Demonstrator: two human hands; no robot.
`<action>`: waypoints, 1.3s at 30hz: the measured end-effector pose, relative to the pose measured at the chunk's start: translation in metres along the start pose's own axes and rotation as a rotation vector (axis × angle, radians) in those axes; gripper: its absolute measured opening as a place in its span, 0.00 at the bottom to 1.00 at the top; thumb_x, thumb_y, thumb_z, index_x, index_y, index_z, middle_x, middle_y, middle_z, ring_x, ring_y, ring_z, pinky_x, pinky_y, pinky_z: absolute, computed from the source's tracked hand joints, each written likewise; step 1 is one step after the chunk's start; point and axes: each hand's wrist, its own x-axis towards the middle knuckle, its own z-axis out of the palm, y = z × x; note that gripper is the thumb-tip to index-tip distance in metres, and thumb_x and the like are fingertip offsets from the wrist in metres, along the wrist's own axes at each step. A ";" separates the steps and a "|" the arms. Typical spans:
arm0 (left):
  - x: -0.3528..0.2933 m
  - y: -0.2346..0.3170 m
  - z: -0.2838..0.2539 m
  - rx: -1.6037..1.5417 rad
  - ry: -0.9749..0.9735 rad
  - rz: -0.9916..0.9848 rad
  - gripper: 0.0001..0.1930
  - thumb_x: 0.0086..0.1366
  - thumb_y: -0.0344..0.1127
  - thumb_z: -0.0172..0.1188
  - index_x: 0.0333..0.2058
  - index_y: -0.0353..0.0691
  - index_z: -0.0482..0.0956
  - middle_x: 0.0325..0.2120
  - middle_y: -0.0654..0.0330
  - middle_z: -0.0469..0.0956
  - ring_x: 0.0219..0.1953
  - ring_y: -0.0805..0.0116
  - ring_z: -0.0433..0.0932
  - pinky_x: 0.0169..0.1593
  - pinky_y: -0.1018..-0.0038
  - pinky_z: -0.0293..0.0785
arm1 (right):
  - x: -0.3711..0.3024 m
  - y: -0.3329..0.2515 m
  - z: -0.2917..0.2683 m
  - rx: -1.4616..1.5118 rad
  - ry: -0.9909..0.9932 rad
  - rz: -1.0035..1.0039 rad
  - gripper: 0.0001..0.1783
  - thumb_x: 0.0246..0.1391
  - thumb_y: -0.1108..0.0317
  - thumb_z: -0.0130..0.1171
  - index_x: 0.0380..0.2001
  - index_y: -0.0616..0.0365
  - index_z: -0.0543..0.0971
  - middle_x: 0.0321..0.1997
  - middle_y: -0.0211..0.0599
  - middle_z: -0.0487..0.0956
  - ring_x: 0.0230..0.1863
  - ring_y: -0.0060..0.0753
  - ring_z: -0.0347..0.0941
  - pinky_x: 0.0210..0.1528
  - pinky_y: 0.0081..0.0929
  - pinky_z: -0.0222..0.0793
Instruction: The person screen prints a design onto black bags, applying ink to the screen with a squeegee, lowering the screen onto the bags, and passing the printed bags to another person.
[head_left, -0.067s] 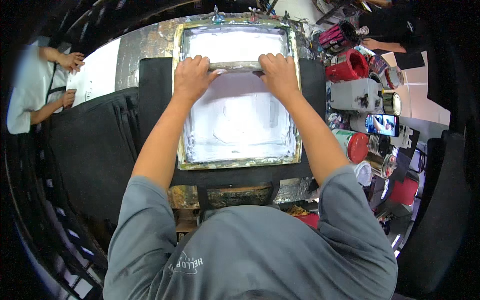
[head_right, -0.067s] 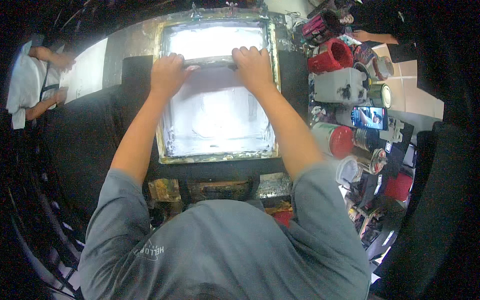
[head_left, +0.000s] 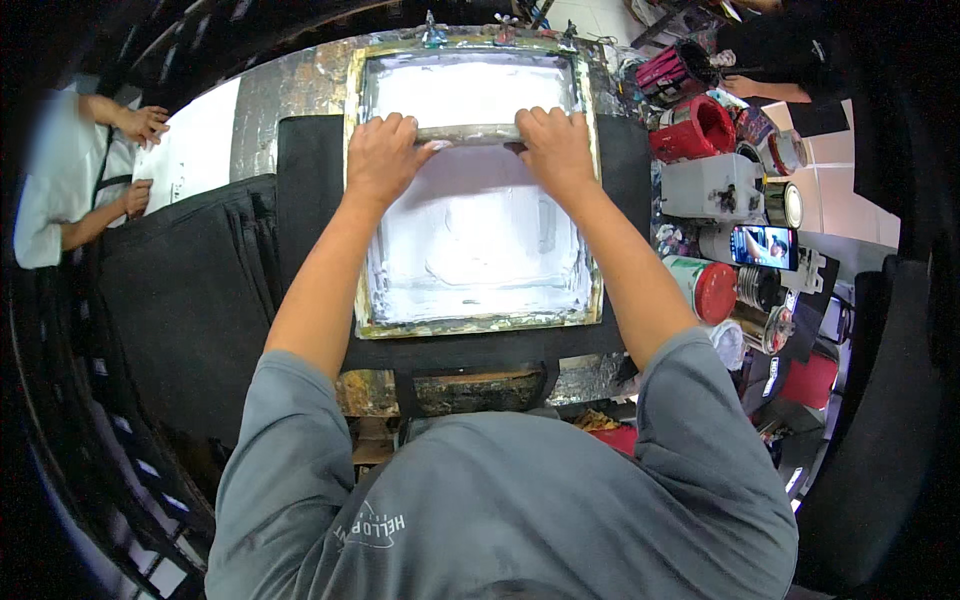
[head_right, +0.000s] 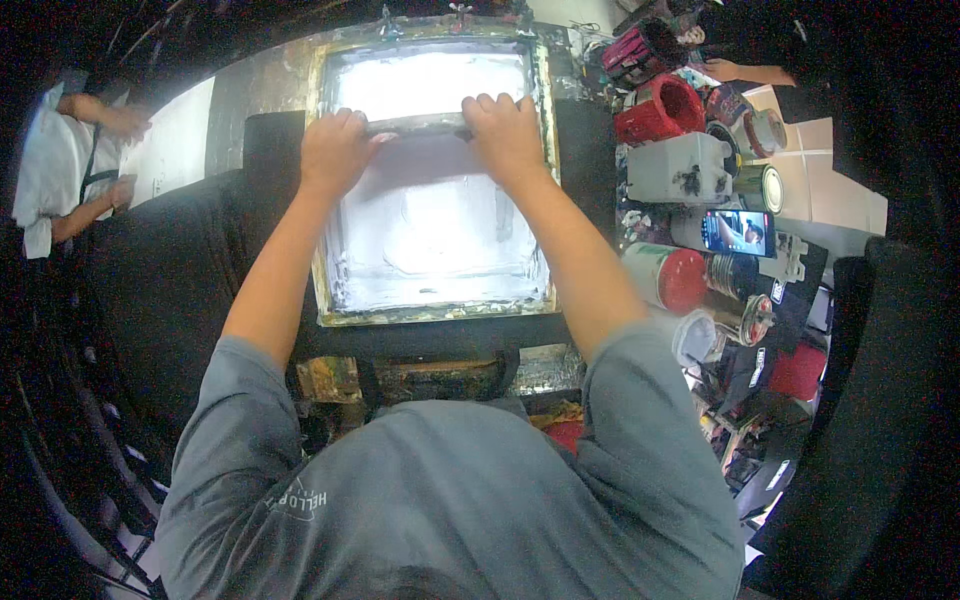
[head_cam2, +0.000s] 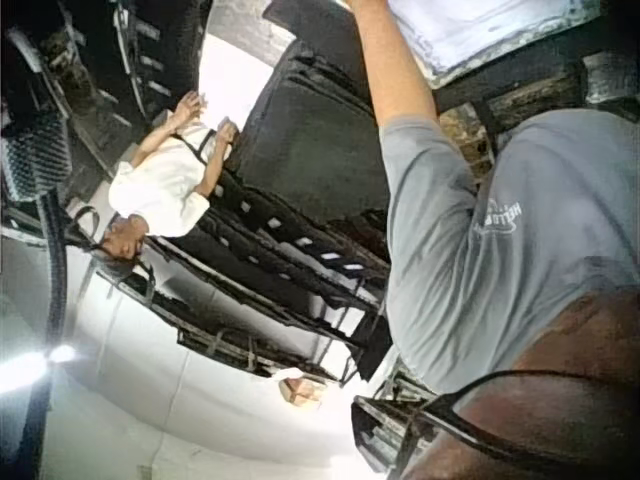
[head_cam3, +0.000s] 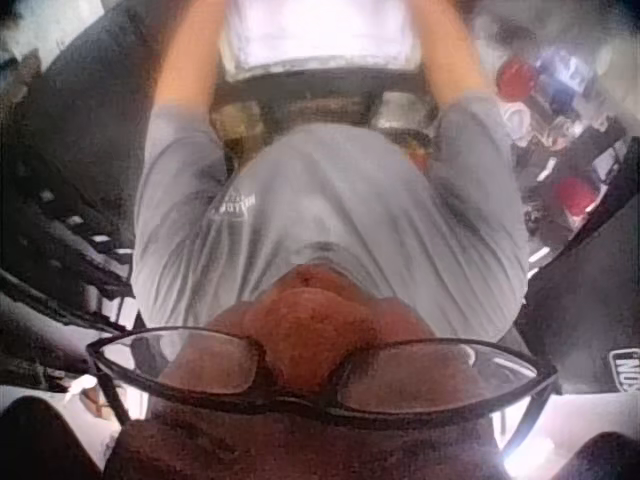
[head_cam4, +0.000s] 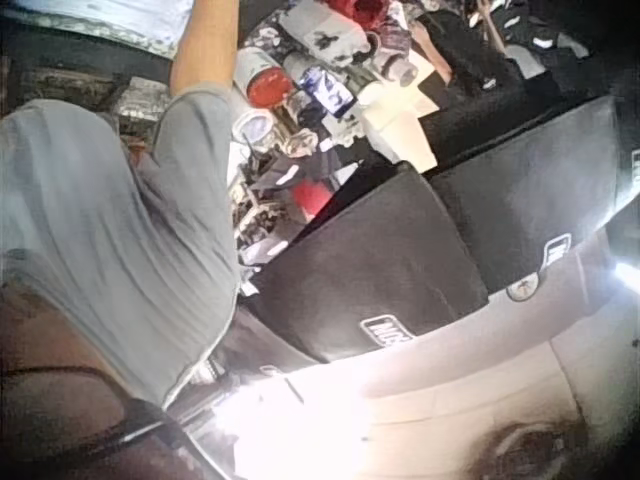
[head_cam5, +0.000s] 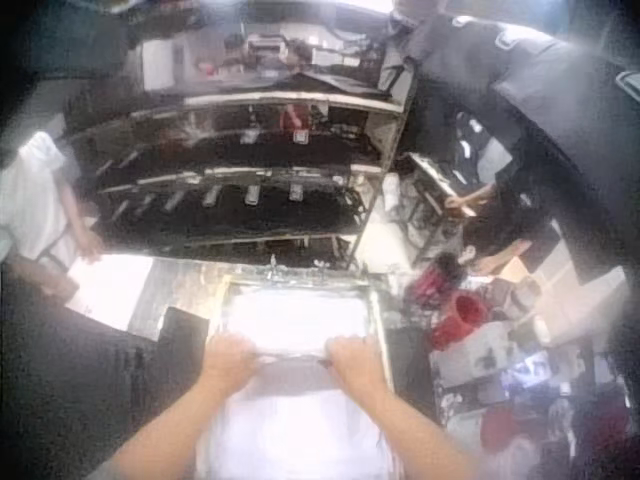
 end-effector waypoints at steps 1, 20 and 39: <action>-0.007 0.001 0.002 0.021 0.026 0.007 0.21 0.61 0.56 0.68 0.36 0.42 0.81 0.33 0.60 0.79 0.37 0.60 0.78 0.44 0.63 0.72 | -0.006 -0.003 0.003 -0.029 0.010 -0.003 0.16 0.50 0.59 0.68 0.41 0.48 0.78 0.39 0.31 0.79 0.46 0.36 0.76 0.48 0.43 0.65; -0.192 0.065 -0.038 -0.039 -0.023 0.090 0.22 0.58 0.56 0.69 0.33 0.42 0.80 0.29 0.60 0.76 0.32 0.61 0.75 0.39 0.64 0.69 | -0.184 -0.092 -0.055 -0.015 -0.144 0.033 0.22 0.45 0.61 0.72 0.44 0.47 0.77 0.39 0.28 0.77 0.45 0.34 0.74 0.47 0.42 0.62; -0.306 0.026 -0.028 -0.334 0.007 -0.439 0.39 0.40 0.38 0.84 0.53 0.36 0.81 0.51 0.52 0.79 0.53 0.50 0.76 0.56 0.59 0.74 | -0.212 -0.115 -0.071 0.292 -0.130 0.050 0.26 0.56 0.67 0.63 0.58 0.59 0.73 0.54 0.42 0.73 0.60 0.44 0.66 0.65 0.55 0.48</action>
